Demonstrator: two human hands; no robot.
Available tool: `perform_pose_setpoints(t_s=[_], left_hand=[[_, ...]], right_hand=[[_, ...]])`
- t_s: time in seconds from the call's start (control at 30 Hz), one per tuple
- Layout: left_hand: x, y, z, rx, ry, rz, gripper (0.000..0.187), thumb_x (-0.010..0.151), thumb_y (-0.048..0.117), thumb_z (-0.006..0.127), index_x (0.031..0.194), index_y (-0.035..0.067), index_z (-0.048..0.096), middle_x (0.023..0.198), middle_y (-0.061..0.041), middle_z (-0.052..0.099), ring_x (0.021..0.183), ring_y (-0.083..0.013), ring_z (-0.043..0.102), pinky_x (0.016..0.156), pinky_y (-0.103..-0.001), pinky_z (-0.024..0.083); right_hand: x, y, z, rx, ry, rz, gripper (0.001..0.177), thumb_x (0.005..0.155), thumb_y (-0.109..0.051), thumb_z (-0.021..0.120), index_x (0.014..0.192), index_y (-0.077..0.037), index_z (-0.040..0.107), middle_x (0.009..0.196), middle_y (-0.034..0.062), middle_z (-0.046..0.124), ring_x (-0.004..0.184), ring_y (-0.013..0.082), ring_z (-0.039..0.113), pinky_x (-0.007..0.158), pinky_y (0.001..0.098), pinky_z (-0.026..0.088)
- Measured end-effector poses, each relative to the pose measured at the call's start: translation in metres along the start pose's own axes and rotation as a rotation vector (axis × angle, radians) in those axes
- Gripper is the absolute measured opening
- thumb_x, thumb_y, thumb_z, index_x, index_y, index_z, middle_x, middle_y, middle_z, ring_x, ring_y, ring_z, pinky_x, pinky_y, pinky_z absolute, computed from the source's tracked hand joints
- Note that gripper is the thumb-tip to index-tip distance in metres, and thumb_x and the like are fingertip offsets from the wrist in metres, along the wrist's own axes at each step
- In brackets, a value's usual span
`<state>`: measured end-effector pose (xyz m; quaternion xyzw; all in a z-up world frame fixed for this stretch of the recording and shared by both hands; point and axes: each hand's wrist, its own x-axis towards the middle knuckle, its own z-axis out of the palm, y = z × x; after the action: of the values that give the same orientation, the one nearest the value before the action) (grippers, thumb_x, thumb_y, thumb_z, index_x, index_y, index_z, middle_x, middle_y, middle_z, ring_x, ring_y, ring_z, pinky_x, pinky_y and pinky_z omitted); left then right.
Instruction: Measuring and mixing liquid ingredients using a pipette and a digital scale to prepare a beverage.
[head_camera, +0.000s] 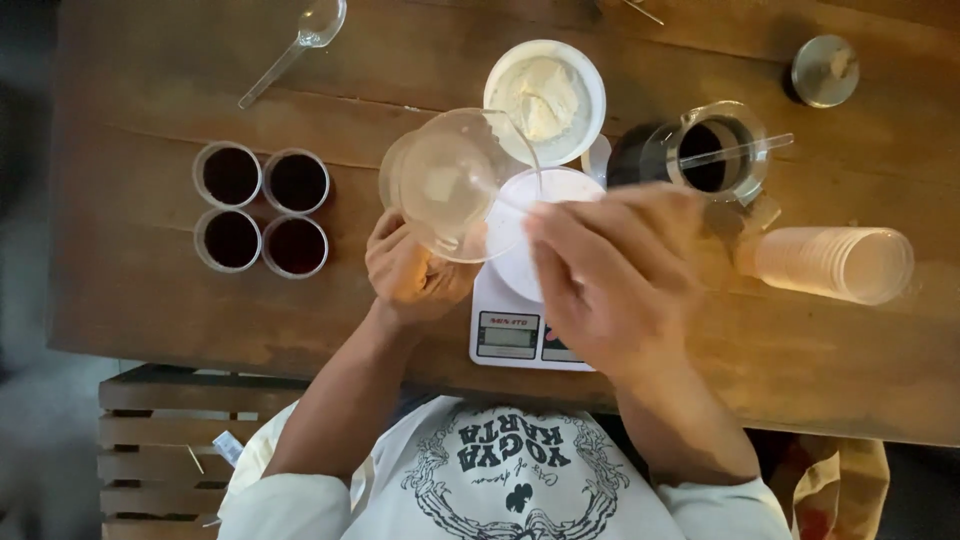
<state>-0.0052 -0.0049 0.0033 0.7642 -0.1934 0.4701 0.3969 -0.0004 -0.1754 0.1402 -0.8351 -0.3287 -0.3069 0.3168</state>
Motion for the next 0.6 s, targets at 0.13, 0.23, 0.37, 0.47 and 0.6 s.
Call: perform_pose_setpoints(t_s=[0.13, 0.23, 0.37, 0.47, 0.6], left_hand=[[-0.009, -0.008, -0.002, -0.012, -0.041, 0.032, 0.043, 0.084, 0.013, 0.081, 0.065, 0.004, 0.043, 0.061, -0.008, 0.053, 0.051, -0.0227, 0.050, 0.055, -0.036, 0.042], [-0.017, -0.014, -0.001, -0.006, -0.049, 0.030, 0.033, 0.086, 0.018, 0.078, 0.069, -0.003, 0.060, 0.077, -0.014, 0.072, 0.067, -0.0256, 0.070, 0.067, -0.039, 0.056], [0.001, -0.001, -0.001, 0.021, 0.022, -0.023, 0.057, 0.082, 0.014, 0.085, 0.060, 0.008, 0.033, 0.055, -0.005, 0.043, 0.049, -0.0173, 0.036, 0.053, -0.031, 0.039], [-0.001, -0.001, 0.000, 0.001, 0.014, -0.014, 0.054, 0.083, 0.014, 0.084, 0.060, 0.007, 0.036, 0.056, -0.006, 0.046, 0.048, -0.0173, 0.039, 0.053, -0.031, 0.040], [-0.002, -0.003, 0.000, 0.001, 0.002, 0.024, 0.048, 0.083, 0.010, 0.082, 0.061, 0.005, 0.039, 0.058, -0.006, 0.050, 0.050, -0.0169, 0.041, 0.057, -0.033, 0.045]], right_hand=[[-0.014, 0.010, 0.019, 0.247, -0.102, 0.157, 0.004, 0.097, 0.001, 0.070, 0.094, 0.000, 0.071, 0.086, 0.0116, 0.071, 0.073, 0.0293, 0.060, 0.079, 0.0387, 0.050], [-0.020, 0.013, 0.019, 0.463, -0.081, 0.453, 0.008, 0.094, 0.007, 0.074, 0.096, 0.000, 0.073, 0.086, 0.0114, 0.073, 0.069, 0.0138, 0.058, 0.061, 0.0254, 0.043], [-0.033, 0.022, 0.025, 0.601, 0.237, 0.749, 0.010, 0.092, 0.003, 0.078, 0.099, -0.001, 0.073, 0.087, 0.0112, 0.074, 0.070, 0.0125, 0.066, 0.065, 0.0221, 0.054], [-0.035, 0.028, 0.024, 0.700, 0.398, 0.887, 0.012, 0.087, 0.005, 0.078, 0.095, -0.003, 0.074, 0.083, 0.0093, 0.074, 0.072, 0.0149, 0.072, 0.067, 0.0239, 0.062], [-0.038, 0.032, 0.018, 0.743, 0.492, 0.979, 0.009, 0.087, 0.003, 0.074, 0.094, -0.003, 0.074, 0.079, 0.0114, 0.074, 0.067, 0.0152, 0.071, 0.062, 0.0244, 0.056]])
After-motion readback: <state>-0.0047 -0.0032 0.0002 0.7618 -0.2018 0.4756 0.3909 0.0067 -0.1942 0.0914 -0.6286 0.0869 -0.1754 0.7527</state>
